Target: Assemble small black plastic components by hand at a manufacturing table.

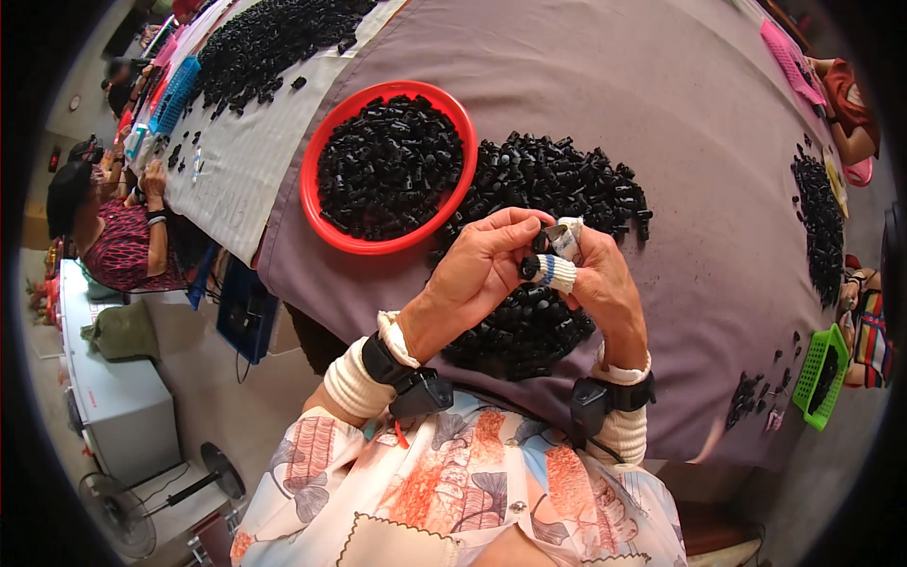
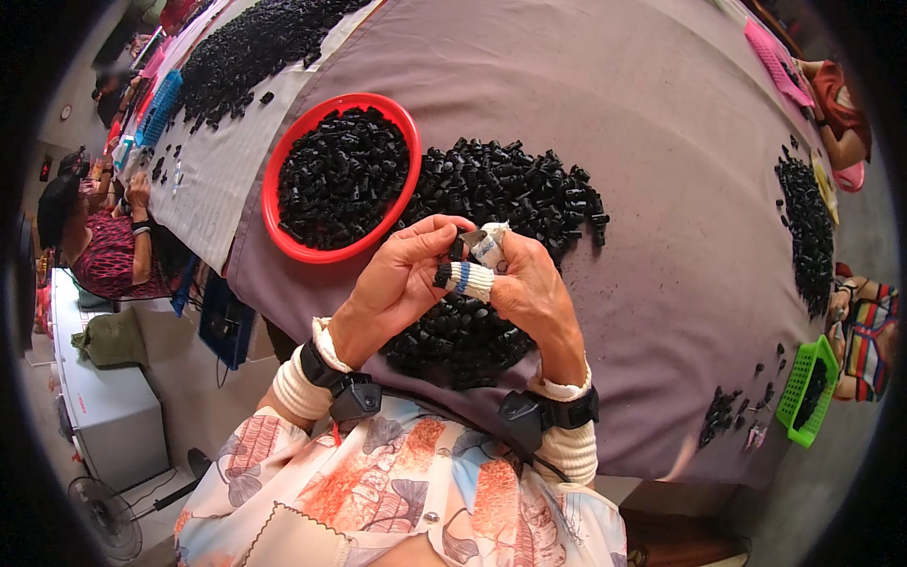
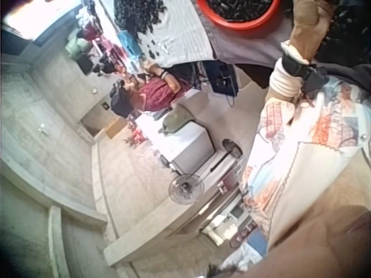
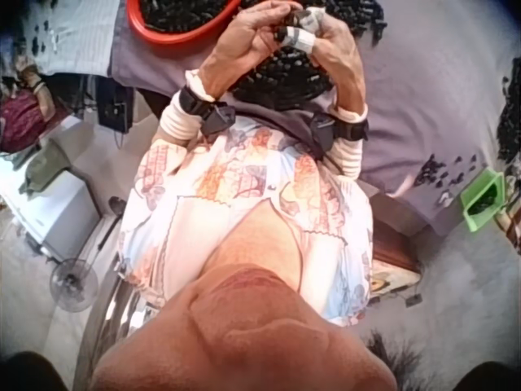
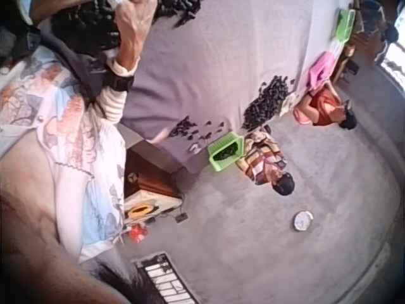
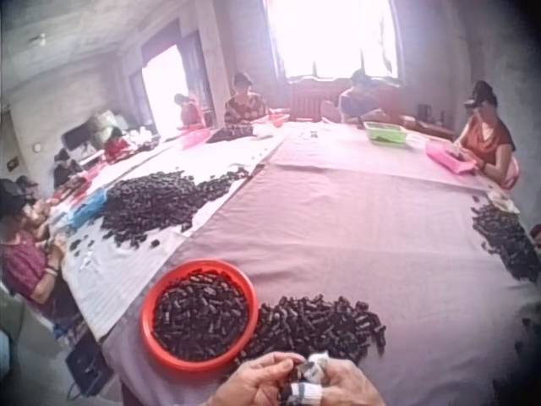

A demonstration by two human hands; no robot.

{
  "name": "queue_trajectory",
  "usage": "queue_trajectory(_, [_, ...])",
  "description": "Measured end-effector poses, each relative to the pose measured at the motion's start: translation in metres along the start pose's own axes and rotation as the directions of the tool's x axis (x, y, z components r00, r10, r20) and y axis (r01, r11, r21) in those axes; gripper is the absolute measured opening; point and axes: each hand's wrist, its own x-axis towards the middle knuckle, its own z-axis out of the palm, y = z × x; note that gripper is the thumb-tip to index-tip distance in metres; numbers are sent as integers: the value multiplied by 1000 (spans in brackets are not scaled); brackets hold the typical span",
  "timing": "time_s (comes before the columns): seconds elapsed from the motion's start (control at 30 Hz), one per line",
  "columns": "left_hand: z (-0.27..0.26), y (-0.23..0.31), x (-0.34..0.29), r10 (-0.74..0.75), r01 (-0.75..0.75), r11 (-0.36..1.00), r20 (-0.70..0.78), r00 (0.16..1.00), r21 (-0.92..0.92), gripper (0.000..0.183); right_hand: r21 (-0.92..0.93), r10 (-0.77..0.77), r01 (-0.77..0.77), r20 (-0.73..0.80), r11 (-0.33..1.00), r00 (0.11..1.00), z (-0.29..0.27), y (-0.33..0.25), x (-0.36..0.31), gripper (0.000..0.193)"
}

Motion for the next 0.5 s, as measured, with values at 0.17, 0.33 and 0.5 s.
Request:
queue_trajectory(0.17, [-1, 0, 0, 12, -11, 999, -28, 1000, 42, 17, -34, 24, -25, -8, 999, 1000, 2, -1, 1, 26])
queue_trajectory(0.33, [1, 0, 0, 16, -14, 998, -34, 999, 61, 16, -68, -32, 31, -16, 997, 999, 1, 4, 1, 27])
queue_trajectory(0.5, [-1, -1, 0, 21, -17, 997, -45, 999, 76, 15, -122, -69, 65, -29, 990, 997, 2, 4, 0, 28])
